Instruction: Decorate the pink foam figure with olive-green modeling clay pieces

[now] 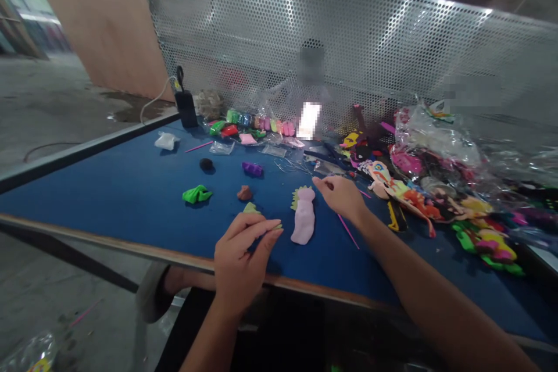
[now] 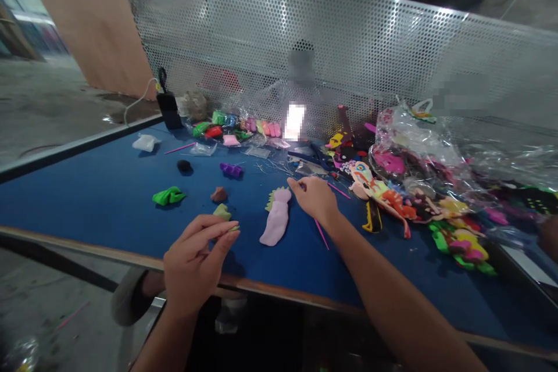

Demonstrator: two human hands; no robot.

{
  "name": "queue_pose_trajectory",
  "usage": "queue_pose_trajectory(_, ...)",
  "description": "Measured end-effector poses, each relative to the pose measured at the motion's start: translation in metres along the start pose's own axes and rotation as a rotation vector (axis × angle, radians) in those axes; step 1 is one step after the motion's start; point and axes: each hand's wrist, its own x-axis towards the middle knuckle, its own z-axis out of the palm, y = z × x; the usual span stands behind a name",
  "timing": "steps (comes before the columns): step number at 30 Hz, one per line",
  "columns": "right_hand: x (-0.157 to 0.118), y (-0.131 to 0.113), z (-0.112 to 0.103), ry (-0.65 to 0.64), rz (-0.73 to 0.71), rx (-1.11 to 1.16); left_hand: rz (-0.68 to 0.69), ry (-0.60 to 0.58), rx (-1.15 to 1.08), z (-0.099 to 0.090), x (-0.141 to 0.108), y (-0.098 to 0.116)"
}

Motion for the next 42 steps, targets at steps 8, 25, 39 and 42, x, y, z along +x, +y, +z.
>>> queue_pose_trajectory(8, -0.013, -0.009, 0.012, -0.078, 0.063, -0.073, 0.006, -0.013, -0.038, -0.001, 0.003, 0.001)
queue_pose_trajectory(25, -0.019, -0.025, 0.024, 0.050, 0.073, 0.681, 0.012, -0.024, -0.075, 0.001, 0.000, -0.003)
queue_pose_trajectory(39, -0.033, -0.048, 0.013, 0.004, 0.142, 1.500, -0.630, -0.279, -0.498, 0.027, 0.003, 0.022)
queue_pose_trajectory(42, -0.036, -0.049, 0.015, -0.012, 0.105, 1.540, -0.645, -0.298, -0.459, 0.036, 0.003, 0.025)
